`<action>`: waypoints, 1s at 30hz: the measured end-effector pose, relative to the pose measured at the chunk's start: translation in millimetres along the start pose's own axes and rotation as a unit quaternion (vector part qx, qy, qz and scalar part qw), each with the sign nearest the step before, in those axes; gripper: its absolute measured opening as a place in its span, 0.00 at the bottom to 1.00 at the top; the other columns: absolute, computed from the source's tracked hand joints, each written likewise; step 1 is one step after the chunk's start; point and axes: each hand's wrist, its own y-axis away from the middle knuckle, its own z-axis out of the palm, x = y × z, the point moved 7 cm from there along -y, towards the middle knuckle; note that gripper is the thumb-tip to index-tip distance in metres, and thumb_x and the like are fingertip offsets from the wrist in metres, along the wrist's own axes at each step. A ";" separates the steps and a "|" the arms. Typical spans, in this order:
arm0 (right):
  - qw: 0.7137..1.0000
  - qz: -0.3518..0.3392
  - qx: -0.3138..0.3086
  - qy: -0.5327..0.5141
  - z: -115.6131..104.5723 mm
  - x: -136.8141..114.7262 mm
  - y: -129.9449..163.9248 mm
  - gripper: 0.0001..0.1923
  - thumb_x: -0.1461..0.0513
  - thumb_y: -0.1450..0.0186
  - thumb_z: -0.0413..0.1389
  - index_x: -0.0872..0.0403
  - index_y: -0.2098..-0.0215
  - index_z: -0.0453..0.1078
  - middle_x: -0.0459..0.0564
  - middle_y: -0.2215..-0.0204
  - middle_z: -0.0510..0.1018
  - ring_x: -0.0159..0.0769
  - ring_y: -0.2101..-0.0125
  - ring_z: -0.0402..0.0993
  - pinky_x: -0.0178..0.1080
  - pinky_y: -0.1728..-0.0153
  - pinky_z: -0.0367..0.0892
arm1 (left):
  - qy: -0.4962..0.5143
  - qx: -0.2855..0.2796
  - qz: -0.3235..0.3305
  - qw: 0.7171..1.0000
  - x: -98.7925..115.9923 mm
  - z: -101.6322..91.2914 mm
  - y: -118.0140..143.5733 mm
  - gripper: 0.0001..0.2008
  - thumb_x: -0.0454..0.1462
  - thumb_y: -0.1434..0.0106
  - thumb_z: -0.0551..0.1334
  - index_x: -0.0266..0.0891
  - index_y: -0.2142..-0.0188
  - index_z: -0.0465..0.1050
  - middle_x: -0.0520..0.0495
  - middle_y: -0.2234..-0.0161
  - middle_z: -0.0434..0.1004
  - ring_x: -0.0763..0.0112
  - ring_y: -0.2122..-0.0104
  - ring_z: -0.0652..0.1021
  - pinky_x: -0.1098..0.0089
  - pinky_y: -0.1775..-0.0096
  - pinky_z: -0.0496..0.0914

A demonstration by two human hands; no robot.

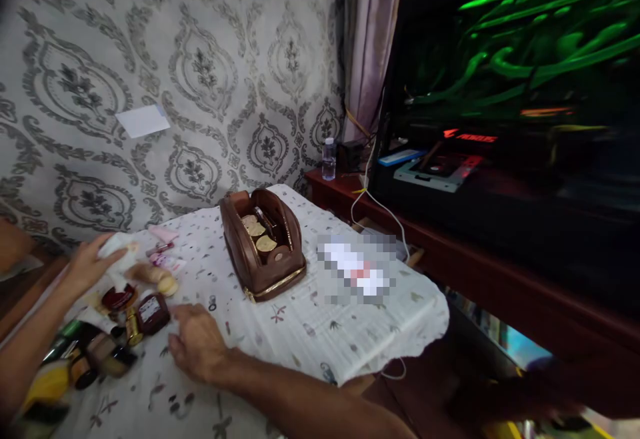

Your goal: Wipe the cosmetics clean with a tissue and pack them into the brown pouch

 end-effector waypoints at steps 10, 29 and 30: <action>0.983 0.010 0.126 -0.134 -14.8 20.6 -15.3 0.30 0.64 0.47 0.60 0.56 0.46 0.64 0.58 0.48 0.69 0.47 0.46 0.67 0.51 0.41 0.62 | 0.043 -0.097 0.115 0.988 153.8 64.8 150.0 0.15 0.43 0.35 0.58 0.42 0.51 0.73 0.43 0.56 0.69 0.58 0.51 0.73 0.60 0.46 0.69; 0.926 0.057 0.126 -0.352 -14.4 28.9 -16.6 0.32 0.57 0.51 0.65 0.52 0.51 0.58 0.52 0.57 0.77 0.38 0.58 0.76 0.40 0.53 0.71 | 0.298 0.038 -0.033 0.953 106.9 91.4 166.4 0.18 0.36 0.31 0.50 0.41 0.45 0.68 0.44 0.47 0.75 0.63 0.43 0.72 0.61 0.39 0.65; 0.923 0.067 0.120 -0.360 -13.1 31.7 -16.4 0.33 0.56 0.51 0.65 0.52 0.50 0.58 0.52 0.56 0.77 0.38 0.58 0.76 0.40 0.53 0.71 | 0.299 0.032 -0.030 0.953 109.0 94.8 170.1 0.18 0.38 0.30 0.50 0.41 0.43 0.67 0.44 0.44 0.74 0.63 0.41 0.71 0.61 0.38 0.62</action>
